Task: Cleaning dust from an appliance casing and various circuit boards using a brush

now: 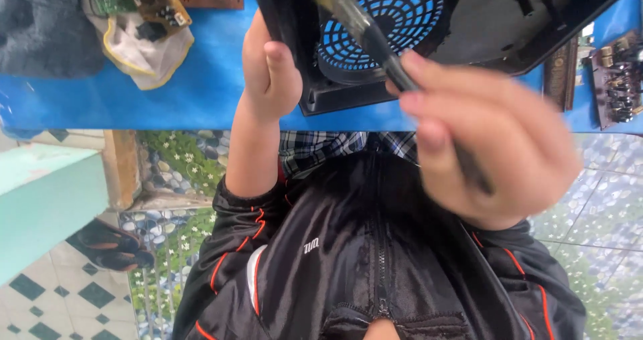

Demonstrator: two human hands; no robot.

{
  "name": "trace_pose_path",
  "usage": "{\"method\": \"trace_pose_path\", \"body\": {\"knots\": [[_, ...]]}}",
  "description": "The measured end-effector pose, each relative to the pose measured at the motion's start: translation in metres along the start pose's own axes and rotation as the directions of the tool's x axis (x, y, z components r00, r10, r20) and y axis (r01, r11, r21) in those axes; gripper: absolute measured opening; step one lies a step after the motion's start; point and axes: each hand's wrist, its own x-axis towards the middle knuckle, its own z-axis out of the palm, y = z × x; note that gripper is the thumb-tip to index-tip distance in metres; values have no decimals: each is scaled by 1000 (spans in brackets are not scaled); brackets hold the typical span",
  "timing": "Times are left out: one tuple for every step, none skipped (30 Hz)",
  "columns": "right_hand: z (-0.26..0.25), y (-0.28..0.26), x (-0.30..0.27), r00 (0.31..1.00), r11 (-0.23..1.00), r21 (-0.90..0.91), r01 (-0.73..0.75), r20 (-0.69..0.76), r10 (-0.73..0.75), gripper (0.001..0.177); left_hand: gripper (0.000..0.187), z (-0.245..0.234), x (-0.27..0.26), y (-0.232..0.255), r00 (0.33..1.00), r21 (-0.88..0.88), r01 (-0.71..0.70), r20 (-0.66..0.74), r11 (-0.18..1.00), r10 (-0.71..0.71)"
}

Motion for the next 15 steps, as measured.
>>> {"method": "trace_pose_path", "body": {"knots": [[5, -1, -13, 1000, 1000, 7, 0, 6, 0, 28, 57, 0, -2, 1, 1000, 4, 6, -6, 1000, -6], [11, -2, -25, 997, 999, -33, -29, 70, 31, 24, 59, 0, 0, 2, 1000, 19, 13, -3, 1000, -12], [15, -3, -37, 989, 996, -74, -56, 131, 65, 24, 60, 1, 1, 2, 1000, 33, 19, 0, 999, -19], [27, 0, -38, 989, 996, -77, -54, 131, 64, 24, 60, 2, 4, 6, 1000, 32, 16, -1, 999, -16], [39, 3, -39, 995, 993, -91, 80, 71, -73, 25, 61, 3, 6, 10, 1000, 26, 28, -11, 999, -28], [51, 6, -40, 978, 972, -108, 210, 13, -210, 30, 61, 3, 8, 14, 999, 22, 42, -20, 999, -42], [55, 7, -44, 977, 972, -108, 211, 13, -211, 30, 61, 2, 6, 10, 999, 23, 42, -21, 999, -41], [59, 8, -49, 970, 969, -68, 236, -37, -239, 28, 61, 1, 3, 7, 999, 4, 43, -18, 999, -43], [62, 8, -54, 961, 965, -29, 262, -89, -263, 26, 62, 0, 0, 5, 999, -15, 45, -16, 999, -45], [68, 7, -52, 962, 966, -25, 257, -87, -259, 26, 62, 1, 2, 6, 999, -16, 51, -16, 999, -51], [73, 5, -49, 978, 979, -64, 195, -60, -199, 28, 65, 1, 4, 7, 999, -13, 30, -23, 999, -30], [77, 5, -45, 989, 984, -112, 135, -40, -141, 31, 68, 3, 8, 7, 1000, -13, 1, -26, 1000, -1], [69, -1, -46, 989, 984, -117, 134, -41, -140, 31, 68, 3, 6, 4, 1000, -17, -2, -24, 1000, 1], [61, -4, -45, 992, 992, -36, 123, 23, -123, 25, 68, 2, 4, 0, 999, -33, -21, -30, 999, 20], [54, -8, -45, 990, 993, 44, 107, 88, -110, 20, 67, 1, 3, -4, 999, -48, -39, -36, 998, 38]]}}
